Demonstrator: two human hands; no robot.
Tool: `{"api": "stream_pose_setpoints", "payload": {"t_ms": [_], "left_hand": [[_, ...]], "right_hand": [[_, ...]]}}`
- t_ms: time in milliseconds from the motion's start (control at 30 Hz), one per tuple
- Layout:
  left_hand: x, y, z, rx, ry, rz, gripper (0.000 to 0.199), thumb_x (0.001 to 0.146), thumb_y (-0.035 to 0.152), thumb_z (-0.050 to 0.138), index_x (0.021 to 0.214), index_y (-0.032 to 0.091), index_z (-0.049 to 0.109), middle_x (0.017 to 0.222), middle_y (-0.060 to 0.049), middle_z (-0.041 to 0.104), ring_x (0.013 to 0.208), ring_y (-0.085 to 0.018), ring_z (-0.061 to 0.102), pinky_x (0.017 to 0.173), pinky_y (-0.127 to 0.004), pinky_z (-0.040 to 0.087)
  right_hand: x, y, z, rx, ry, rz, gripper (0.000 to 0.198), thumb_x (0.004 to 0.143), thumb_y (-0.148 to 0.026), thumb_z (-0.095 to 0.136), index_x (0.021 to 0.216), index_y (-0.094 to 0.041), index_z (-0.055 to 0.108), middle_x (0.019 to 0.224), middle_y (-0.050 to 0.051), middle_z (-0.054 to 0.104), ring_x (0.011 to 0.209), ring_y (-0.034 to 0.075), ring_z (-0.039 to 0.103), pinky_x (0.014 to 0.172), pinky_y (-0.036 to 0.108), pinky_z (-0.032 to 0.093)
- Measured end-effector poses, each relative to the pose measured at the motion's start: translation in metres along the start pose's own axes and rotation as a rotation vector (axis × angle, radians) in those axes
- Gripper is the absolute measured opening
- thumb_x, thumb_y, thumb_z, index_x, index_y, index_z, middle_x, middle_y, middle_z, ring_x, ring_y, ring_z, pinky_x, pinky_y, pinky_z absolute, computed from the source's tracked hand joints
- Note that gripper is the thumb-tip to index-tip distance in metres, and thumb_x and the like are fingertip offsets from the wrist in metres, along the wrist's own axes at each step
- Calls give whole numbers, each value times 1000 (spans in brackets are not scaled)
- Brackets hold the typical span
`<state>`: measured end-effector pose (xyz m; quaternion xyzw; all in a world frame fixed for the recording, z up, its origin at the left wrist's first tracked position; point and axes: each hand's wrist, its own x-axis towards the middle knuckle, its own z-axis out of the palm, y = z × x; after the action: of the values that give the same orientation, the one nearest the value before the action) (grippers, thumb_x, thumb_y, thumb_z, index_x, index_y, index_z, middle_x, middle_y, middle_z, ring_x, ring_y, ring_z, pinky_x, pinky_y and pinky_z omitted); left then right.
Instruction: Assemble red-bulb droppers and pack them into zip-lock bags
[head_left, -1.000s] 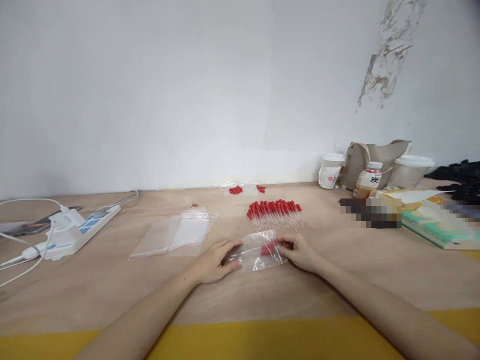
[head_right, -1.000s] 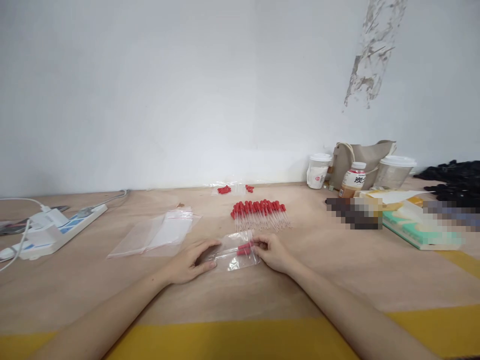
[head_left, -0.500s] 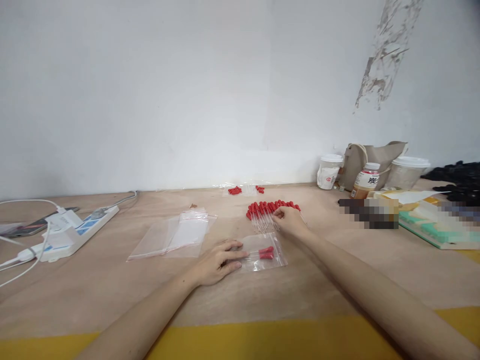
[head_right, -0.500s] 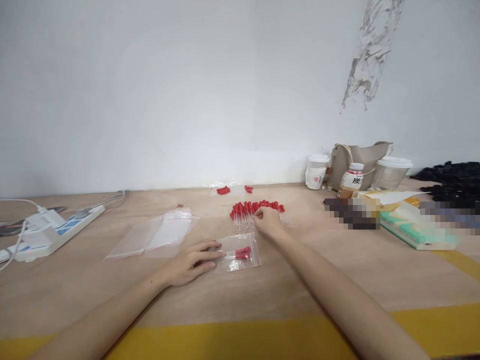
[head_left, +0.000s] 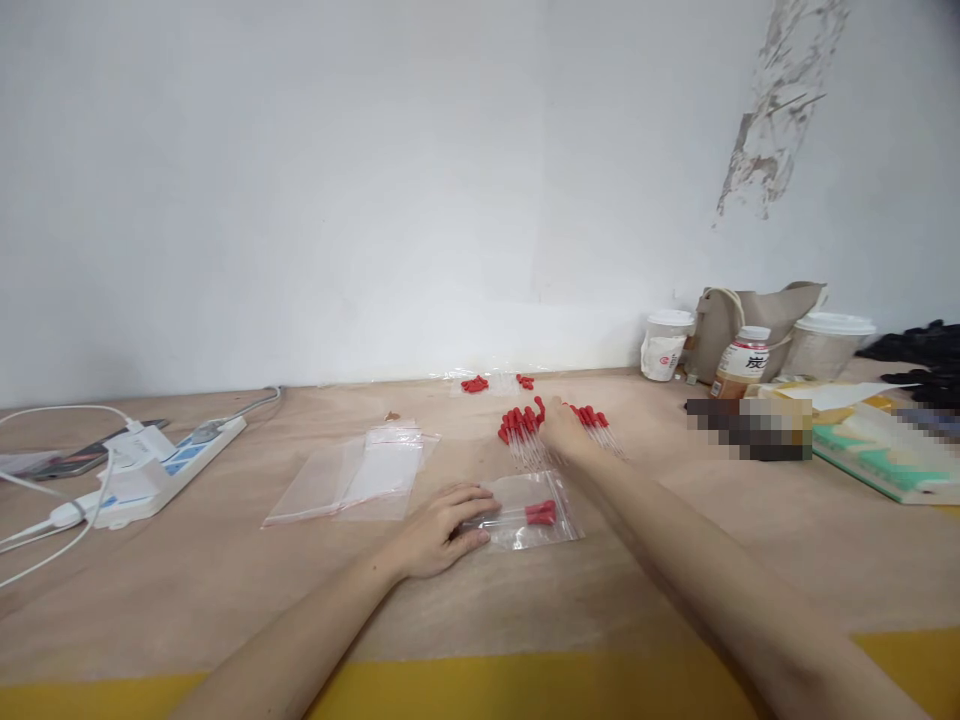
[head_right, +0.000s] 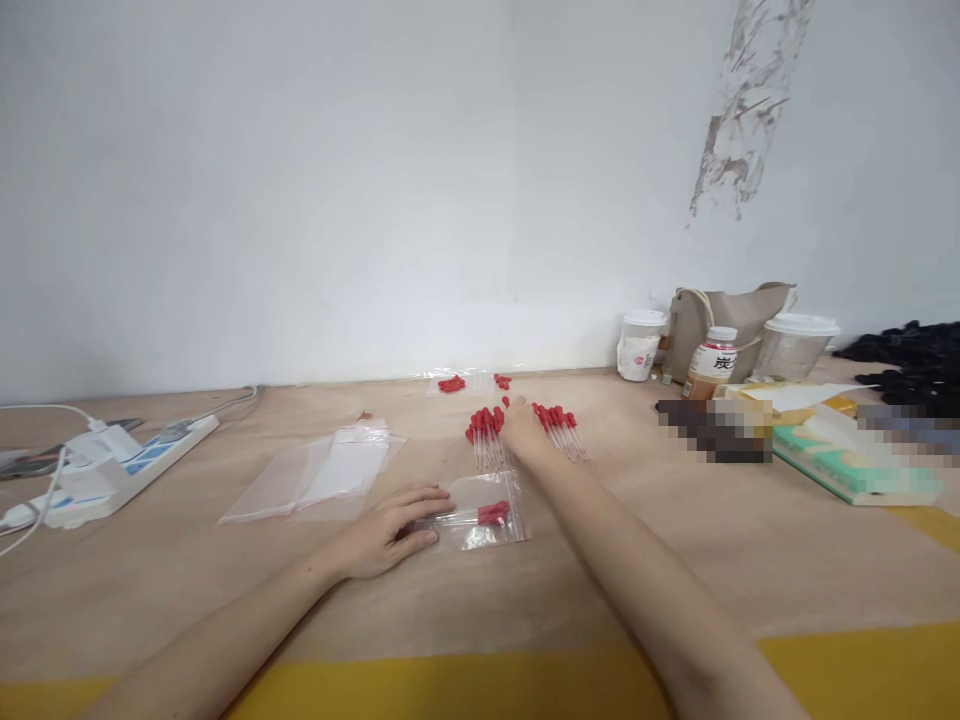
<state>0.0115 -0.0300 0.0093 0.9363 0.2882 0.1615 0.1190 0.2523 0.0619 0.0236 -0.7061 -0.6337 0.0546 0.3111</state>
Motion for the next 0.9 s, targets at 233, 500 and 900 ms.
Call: {"api": "stream_pose_setpoints", "payload": {"t_ms": [233,500,900], "left_hand": [[0,0,2,-45,42,-14,39,84,37,44,122,25,43,123,-5,48,116,-21,39,98,-39,31],[-1,-2,3,-19,36,-48,42,84,39,44,123,24,41,125,-5,46,118,-21,37,98,-39,31],[-1,-1,2,-34,30,-60,44,84,38,44,125,25,38,127,-5,44,117,-21,38,98,-38,31]], "right_hand": [[-40,52,-31,563,34,45,70,67,-15,47,127,-14,11,52,-7,48,44,14,52,44,23,41],[-74,64,-9,1071,69,198,50,66,-23,56,102,-25,23,60,-8,51,49,12,58,47,25,51],[-88,63,-24,786,-320,-62,25,63,-36,64,73,-16,55,58,-3,56,50,9,50,48,22,41]]}}
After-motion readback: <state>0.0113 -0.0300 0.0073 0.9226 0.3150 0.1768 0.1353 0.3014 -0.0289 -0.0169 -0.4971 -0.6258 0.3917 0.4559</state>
